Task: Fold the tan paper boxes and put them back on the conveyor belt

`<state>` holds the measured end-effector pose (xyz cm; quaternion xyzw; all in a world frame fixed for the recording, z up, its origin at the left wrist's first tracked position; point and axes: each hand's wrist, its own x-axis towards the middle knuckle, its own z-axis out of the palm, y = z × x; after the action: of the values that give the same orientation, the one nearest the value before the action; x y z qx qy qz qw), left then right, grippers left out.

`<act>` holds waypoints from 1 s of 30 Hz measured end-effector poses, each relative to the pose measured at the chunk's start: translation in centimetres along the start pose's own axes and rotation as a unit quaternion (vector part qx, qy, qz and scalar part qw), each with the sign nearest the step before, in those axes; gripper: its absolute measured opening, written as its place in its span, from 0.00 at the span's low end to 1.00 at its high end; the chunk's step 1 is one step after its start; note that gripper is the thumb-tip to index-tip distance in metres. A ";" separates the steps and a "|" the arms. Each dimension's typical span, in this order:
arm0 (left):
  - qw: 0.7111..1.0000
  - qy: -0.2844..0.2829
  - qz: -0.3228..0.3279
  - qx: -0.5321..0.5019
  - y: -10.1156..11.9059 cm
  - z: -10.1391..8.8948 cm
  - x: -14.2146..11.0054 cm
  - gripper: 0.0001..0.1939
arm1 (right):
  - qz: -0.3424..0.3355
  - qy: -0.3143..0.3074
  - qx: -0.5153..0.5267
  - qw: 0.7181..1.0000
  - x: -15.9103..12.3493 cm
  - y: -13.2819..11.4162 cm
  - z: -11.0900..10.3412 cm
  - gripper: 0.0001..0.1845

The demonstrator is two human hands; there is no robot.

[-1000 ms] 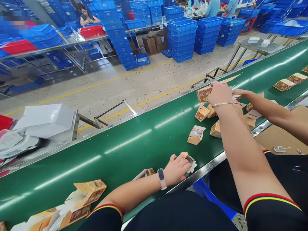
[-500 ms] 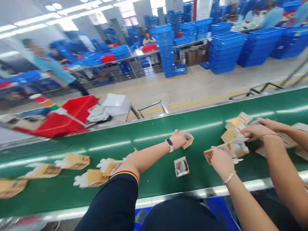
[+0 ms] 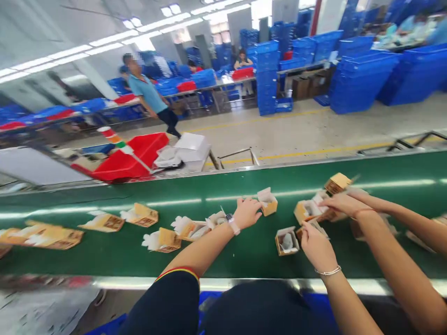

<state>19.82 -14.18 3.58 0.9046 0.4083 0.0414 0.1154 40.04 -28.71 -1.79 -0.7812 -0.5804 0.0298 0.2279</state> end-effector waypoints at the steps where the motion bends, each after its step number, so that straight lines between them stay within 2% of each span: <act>1: 0.999 0.002 0.018 -0.043 1.0 0.4 -1.1 0.11 | -0.009 0.071 0.035 0.997 -1.5 0.0 -0.5 0.15; 4: 0.986 -0.038 0.052 -0.152 3.9 2.8 -3.2 0.24 | 0.013 0.245 0.073 0.967 -6.1 0.4 -0.5 0.11; 6: 0.980 -0.086 0.032 -0.175 5.7 5.0 -3.3 0.27 | 0.066 0.298 0.080 0.949 -8.4 1.4 0.9 0.16; 9: 0.977 -0.154 -0.021 -0.147 7.4 7.1 -2.4 0.10 | 0.146 0.284 0.131 0.939 -9.5 3.9 4.0 0.36; 12: 0.983 -0.150 -0.019 -0.107 6.6 7.2 -1.4 0.11 | 0.169 0.232 0.191 0.939 -7.9 6.9 6.6 0.55; 14: 0.987 -0.130 -0.007 -0.091 4.6 6.3 -0.9 0.10 | 0.152 0.198 0.238 0.939 -6.4 8.3 7.6 0.56; 17: 0.990 -0.110 -0.027 -0.088 0.7 4.8 -0.5 0.11 | 0.129 0.167 0.277 0.937 -5.2 8.8 8.4 0.46; 18: 0.990 -0.089 -0.045 -0.096 -0.4 4.6 -0.6 0.10 | 0.129 0.175 0.266 0.939 -5.3 8.5 8.7 0.44; 19: 0.991 -0.044 -0.065 -0.108 -1.3 4.5 -1.0 0.08 | 0.130 0.192 0.244 0.942 -5.6 8.0 8.9 0.43; 21: 0.980 0.115 -0.091 -0.134 -2.1 5.0 -2.4 0.12 | 0.128 0.241 0.195 0.942 -6.6 6.8 9.5 0.43; 23: 0.947 0.277 -0.039 -0.159 -1.1 6.4 -4.5 0.19 | 0.121 0.282 0.168 0.937 -7.7 5.7 10.1 0.42; 24: 0.933 0.317 0.016 -0.169 0.0 7.4 -5.6 0.19 | 0.117 0.293 0.165 0.935 -8.2 5.3 10.2 0.40; 25: 0.929 0.311 0.090 -0.180 1.5 8.5 -6.6 0.19 | 0.113 0.297 0.164 0.934 -8.7 5.2 10.2 0.38; 26: 0.937 0.248 0.160 -0.187 3.4 9.7 -7.2 0.19 | 0.107 0.297 0.162 0.935 -9.2 5.3 10.1 0.35; 27: 0.946 0.173 0.202 -0.185 5.5 10.9 -7.3 0.22 | 0.099 0.294 0.157 0.938 -9.7 5.7 9.7 0.34; 28: 0.956 0.108 0.207 -0.178 7.6 12.1 -6.9 0.26 | 0.088 0.287 0.150 0.942 -10.1 6.3 9.3 0.34; 30: 0.964 0.018 0.224 -0.144 11.3 14.1 -4.3 0.31 | 0.060 0.280 0.135 0.949 -10.1 8.7 8.3 0.36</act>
<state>27.58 -27.14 -7.27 0.9460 0.1867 0.1405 0.2248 41.93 -37.29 -14.75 -0.7532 -0.4360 -0.0989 0.4824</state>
